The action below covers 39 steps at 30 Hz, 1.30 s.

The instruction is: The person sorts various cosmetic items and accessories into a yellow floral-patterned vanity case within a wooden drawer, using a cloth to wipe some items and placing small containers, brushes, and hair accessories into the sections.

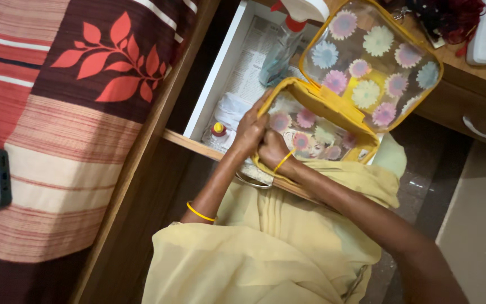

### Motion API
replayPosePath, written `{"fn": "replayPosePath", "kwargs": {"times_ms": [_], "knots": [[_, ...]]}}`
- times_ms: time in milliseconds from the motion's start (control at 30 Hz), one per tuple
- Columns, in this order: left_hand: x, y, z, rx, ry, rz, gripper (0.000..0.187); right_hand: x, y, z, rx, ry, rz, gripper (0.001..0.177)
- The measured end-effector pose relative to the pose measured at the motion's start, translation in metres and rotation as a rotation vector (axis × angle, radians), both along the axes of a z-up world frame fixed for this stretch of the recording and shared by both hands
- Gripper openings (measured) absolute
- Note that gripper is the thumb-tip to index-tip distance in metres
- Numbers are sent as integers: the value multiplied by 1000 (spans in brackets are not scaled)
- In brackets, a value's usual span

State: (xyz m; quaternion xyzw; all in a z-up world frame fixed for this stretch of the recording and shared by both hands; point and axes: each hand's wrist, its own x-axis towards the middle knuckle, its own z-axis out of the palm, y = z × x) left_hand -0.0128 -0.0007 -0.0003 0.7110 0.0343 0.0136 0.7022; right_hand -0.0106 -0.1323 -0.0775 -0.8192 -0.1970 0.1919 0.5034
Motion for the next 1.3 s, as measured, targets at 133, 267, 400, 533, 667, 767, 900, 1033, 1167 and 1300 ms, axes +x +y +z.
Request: {"fn": "replayPosePath", "kwargs": {"times_ms": [133,267,400,533,667,767,900,1033,1167,1300], "knots": [[-3,4,5,-13,-17,60,62,-3,-20,14,-136,-106,228,16],[-2,-1,20,-44,409,85,65,-1,-89,48,-471,-211,517,16],[1,0,15,-85,157,90,59,-3,-150,64,-784,-158,852,12],[-4,-1,4,-81,42,94,56,-2,-148,48,-751,-164,849,14],[3,1,-3,-33,52,37,56,-2,-102,39,-462,-178,499,13],[8,-2,-18,-56,6,-39,55,6,-48,26,-251,-7,202,16],[5,4,-26,-59,-3,-69,59,6,14,13,234,262,-160,17],[5,1,-25,-153,-13,-92,61,40,-4,23,563,377,-577,19],[7,-1,-17,-85,-82,-153,63,56,-6,15,572,198,-721,10],[1,0,-10,-185,-13,-127,60,42,12,6,171,-164,-631,11]]}}
